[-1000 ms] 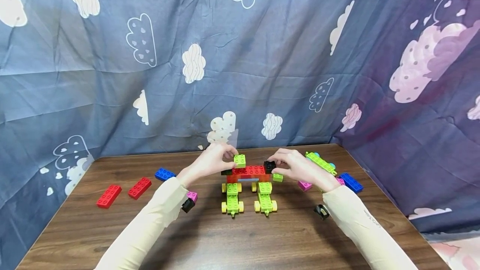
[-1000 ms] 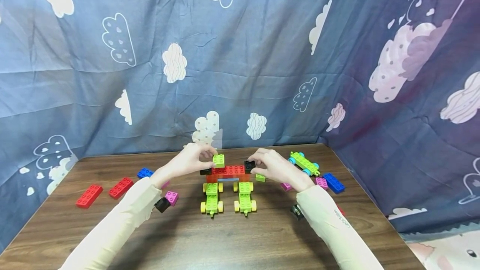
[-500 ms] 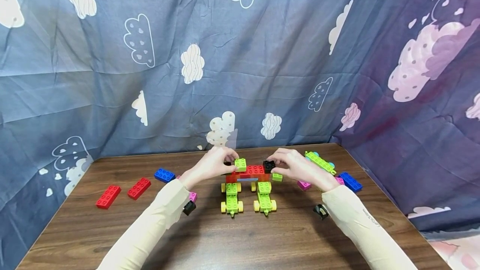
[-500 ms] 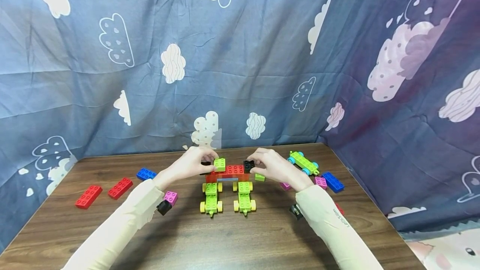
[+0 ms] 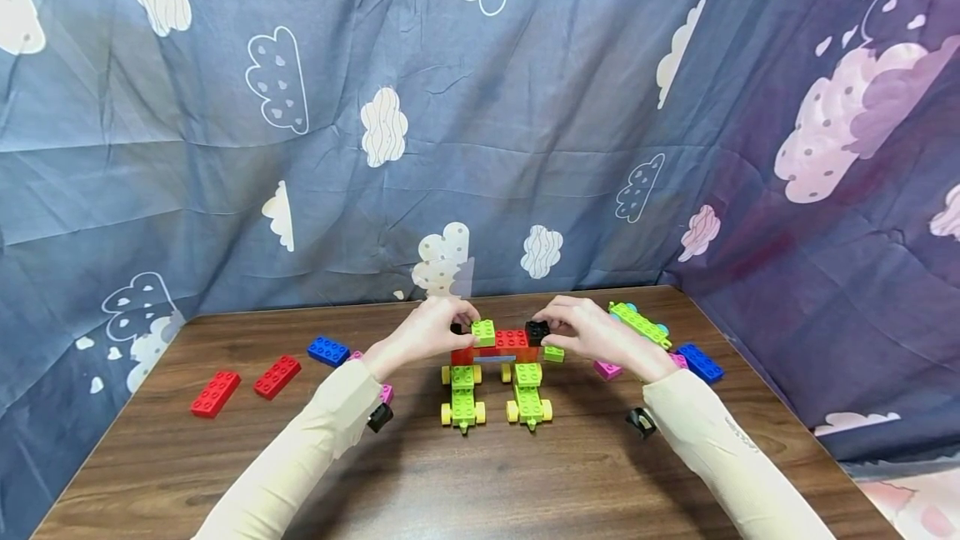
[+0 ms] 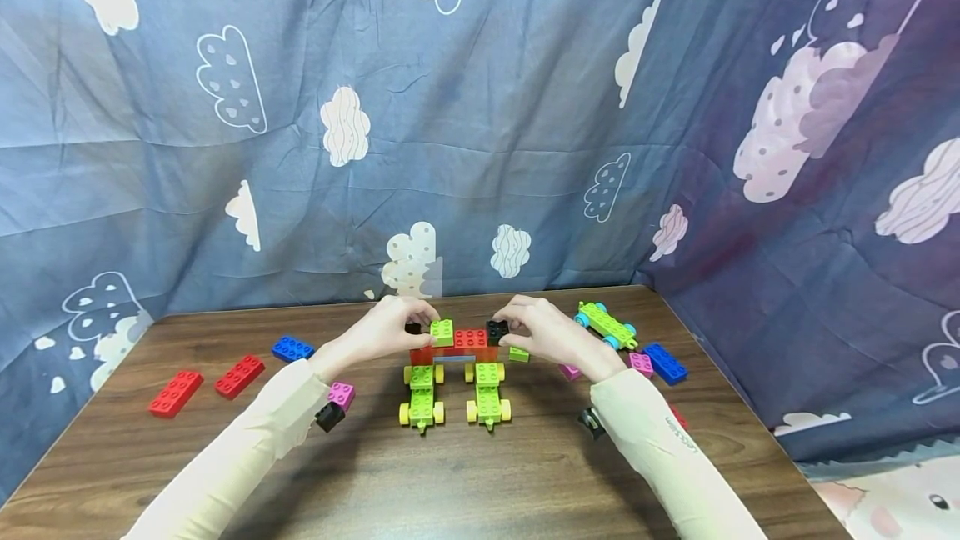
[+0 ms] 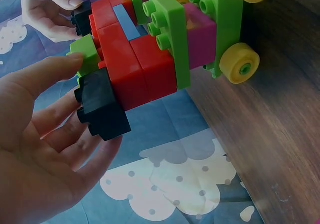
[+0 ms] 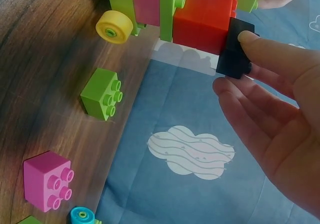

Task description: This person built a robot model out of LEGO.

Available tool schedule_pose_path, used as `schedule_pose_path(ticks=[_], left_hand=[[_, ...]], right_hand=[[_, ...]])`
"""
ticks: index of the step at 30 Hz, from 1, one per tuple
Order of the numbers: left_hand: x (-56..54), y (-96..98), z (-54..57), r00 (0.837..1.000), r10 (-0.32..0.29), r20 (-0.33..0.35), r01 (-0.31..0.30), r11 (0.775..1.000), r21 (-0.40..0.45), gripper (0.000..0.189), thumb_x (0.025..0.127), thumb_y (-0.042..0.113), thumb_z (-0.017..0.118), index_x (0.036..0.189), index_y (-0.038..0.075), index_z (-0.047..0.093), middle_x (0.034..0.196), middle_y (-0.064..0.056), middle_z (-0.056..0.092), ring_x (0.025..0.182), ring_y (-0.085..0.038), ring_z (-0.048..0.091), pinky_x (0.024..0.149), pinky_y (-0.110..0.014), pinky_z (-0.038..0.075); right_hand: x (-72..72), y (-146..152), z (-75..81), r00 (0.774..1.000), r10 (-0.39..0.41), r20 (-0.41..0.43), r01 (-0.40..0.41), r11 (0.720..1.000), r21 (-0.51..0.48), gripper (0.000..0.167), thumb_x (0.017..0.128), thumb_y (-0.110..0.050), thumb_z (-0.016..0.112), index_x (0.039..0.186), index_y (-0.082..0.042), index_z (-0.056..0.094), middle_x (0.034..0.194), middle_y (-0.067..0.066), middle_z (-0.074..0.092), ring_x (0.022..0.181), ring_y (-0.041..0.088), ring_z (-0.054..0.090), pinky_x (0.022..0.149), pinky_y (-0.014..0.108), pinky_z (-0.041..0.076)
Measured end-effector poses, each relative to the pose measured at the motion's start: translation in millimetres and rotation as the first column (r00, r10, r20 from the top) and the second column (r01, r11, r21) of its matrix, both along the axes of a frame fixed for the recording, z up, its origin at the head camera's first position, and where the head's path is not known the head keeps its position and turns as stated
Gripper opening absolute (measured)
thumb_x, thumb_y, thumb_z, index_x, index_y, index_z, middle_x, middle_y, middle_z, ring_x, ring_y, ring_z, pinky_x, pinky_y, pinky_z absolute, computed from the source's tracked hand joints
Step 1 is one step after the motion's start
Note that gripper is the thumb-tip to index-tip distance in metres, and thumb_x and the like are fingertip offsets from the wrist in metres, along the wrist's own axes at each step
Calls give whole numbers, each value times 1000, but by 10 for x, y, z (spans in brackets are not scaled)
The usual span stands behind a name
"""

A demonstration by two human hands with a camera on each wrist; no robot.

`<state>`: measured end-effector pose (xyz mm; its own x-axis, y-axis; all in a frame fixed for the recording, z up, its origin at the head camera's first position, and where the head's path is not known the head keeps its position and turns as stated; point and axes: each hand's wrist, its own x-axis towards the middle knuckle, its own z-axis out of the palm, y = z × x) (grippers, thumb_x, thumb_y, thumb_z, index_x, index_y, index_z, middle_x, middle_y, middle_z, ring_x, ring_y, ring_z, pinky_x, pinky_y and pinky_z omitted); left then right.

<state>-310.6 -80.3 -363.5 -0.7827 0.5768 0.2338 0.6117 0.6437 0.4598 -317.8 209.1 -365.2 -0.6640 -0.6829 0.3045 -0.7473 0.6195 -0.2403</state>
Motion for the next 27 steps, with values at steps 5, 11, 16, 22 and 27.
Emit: schedule_pose_path(ticks=[5,11,16,22,27], left_hand=[[2,-5,11,1000,-9,-6,8,1000,-9,23,87,18,74,106,5,72,99,-7,73,89,-15,69,83,-29,57],[-8,-3,-4,1000,-21,-23,21,1000,2,23,90,21,72,106,6,72,102,-7,75,93,-16,71,85,-32,58],[-11,15,-29,998,-18,-57,18,1000,1,23,90,21,72,107,6,73,102,-7,76,92,-16,72,84,-33,59],[4,42,-28,997,-2,-71,2,1000,-5,23,88,20,74,107,7,74,100,-7,76,90,-16,72,83,-34,59],[8,66,-34,996,9,-85,-10,1000,-15,22,88,19,73,107,7,74,99,-6,76,87,-15,71,80,-31,58]], right_hand=[[-5,-4,4,1000,7,-2,-7,1000,0,25,87,-13,75,110,-5,71,90,5,66,80,17,59,69,23,49],[1,-10,17,1000,1,8,-1,1000,6,24,88,-14,75,110,-6,72,91,3,66,80,17,59,69,24,49],[0,-20,13,1000,4,9,-4,1000,6,24,88,-14,74,110,-5,72,90,4,66,80,17,60,70,24,49],[-5,-20,14,1000,5,8,-6,1000,10,24,88,-14,74,111,-5,72,89,4,66,79,17,59,69,23,48],[-10,-7,11,1000,13,7,-13,1000,14,25,88,-14,74,111,-5,71,88,3,64,78,16,58,67,22,47]])
